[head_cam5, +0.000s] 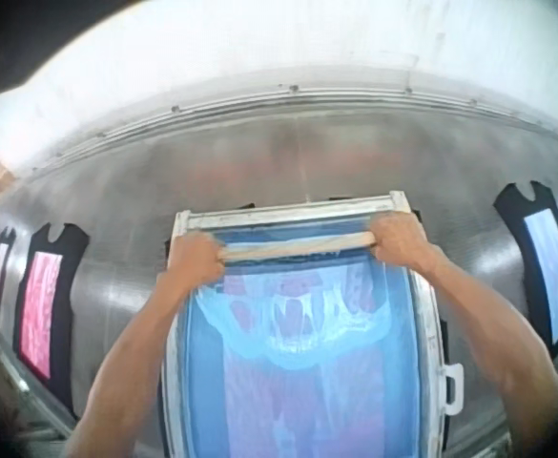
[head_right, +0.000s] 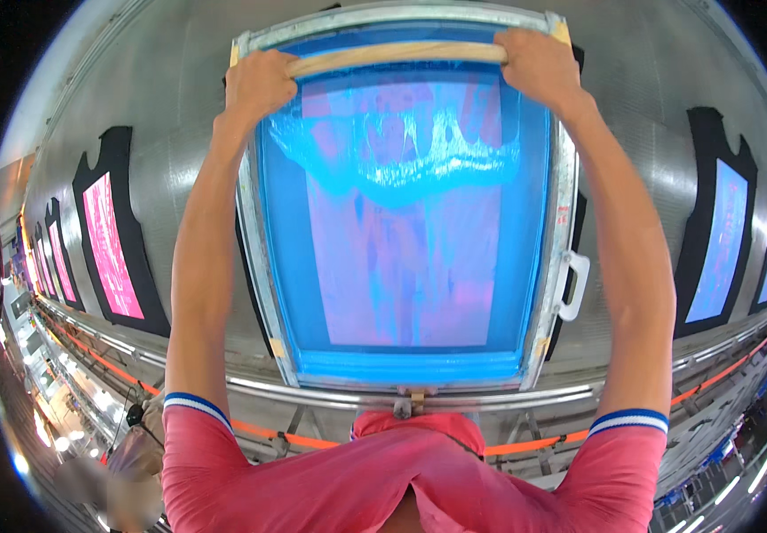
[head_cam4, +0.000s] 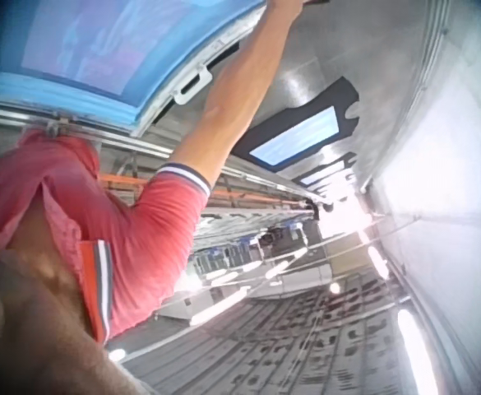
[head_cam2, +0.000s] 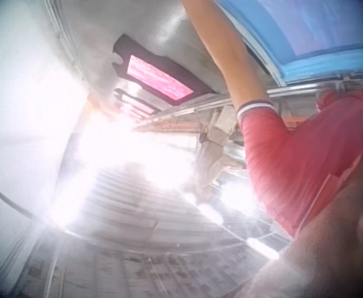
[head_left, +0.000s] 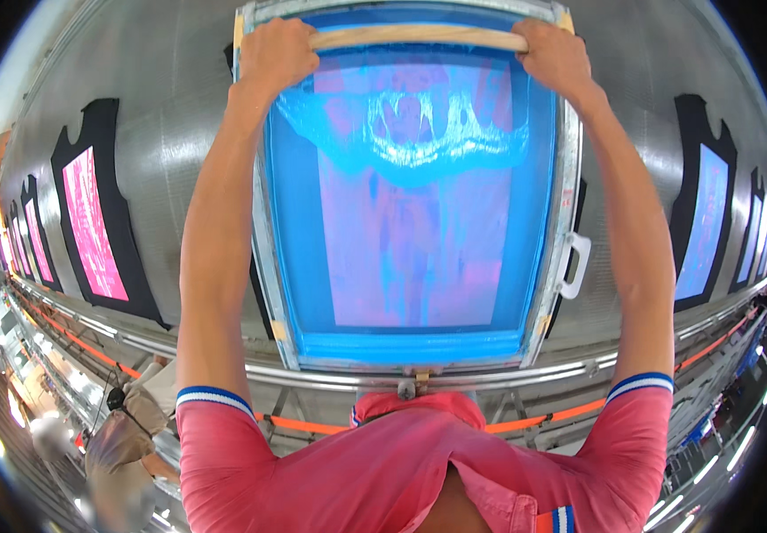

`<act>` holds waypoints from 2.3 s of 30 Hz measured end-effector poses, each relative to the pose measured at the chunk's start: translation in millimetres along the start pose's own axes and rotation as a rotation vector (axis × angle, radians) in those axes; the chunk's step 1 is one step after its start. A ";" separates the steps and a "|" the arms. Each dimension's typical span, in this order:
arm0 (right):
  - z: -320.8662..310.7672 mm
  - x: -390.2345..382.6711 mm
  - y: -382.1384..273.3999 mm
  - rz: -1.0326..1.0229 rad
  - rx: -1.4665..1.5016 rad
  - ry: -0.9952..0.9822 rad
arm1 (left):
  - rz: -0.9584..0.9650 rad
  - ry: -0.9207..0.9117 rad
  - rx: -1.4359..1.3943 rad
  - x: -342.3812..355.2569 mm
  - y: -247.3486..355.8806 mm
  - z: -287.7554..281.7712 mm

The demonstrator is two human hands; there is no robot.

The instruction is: The person performs screen printing on a series of black t-shirts moving along a conveyor belt. They use a squeegee to pull blue ink across a screen frame, then lift the frame to reveal the printed design before moving to the next shirt.

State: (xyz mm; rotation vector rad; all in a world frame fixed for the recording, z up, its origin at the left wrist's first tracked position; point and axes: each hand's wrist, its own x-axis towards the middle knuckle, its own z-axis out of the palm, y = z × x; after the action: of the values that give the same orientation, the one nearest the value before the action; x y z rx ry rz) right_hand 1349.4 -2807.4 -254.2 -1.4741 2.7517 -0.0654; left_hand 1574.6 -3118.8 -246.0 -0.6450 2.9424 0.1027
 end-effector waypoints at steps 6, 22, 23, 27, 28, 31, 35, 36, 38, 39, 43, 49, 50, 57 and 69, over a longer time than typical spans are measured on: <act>2.4 -71.3 -34.3 -0.030 0.021 0.061 | 0.043 0.129 -0.015 -73.6 6.0 26.5; -8.7 -397.8 -162.1 -0.075 0.194 -0.041 | 0.038 0.070 -0.206 -428.6 76.1 66.1; -8.8 -417.4 -168.4 -0.055 0.197 -0.054 | 0.055 0.083 -0.223 -448.6 79.9 70.8; -9.8 -467.8 -188.5 -0.072 0.239 0.013 | 0.093 0.131 -0.260 -495.7 89.9 77.4; -9.7 -472.6 -191.4 -0.062 0.238 0.001 | 0.100 0.141 -0.258 -500.5 91.2 77.4; -11.5 -475.4 -193.6 -0.059 0.235 0.005 | 0.087 0.133 -0.222 -506.2 93.5 74.4; -6.5 -474.4 -191.5 -0.069 0.248 0.050 | 0.058 0.014 -0.200 -501.6 89.9 66.4; -7.0 -469.1 -187.1 -0.100 0.244 0.026 | 0.025 -0.062 -0.191 -497.0 88.0 62.3; -14.1 -447.5 -175.5 -0.092 0.224 -0.052 | 0.036 -0.137 -0.157 -466.6 80.0 53.2; -21.2 -426.6 -170.7 -0.058 0.214 -0.104 | 0.033 -0.143 -0.132 -447.9 76.9 45.9; -23.0 -325.5 -130.8 -0.042 0.156 -0.084 | 0.054 -0.070 -0.104 -344.0 55.8 33.4; -9.6 -150.9 -57.6 -0.016 0.031 -0.041 | 0.051 0.005 -0.018 -155.9 21.6 16.5; -9.8 -122.9 -48.0 -0.016 -0.018 -0.038 | 0.039 0.020 -0.013 -128.8 16.4 12.8; -1.4 9.4 9.2 -0.060 -0.067 0.022 | 0.061 0.072 -0.031 9.2 -8.8 -9.4; -1.9 -10.1 -4.1 -0.061 -0.009 0.043 | 0.055 0.065 0.053 -22.9 -6.1 6.3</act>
State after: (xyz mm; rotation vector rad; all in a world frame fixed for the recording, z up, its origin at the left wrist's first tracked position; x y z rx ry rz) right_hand 1358.3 -2801.2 -252.2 -1.5776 2.7433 -0.0876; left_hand 1598.5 -3114.2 -249.3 -0.5710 3.0147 0.0088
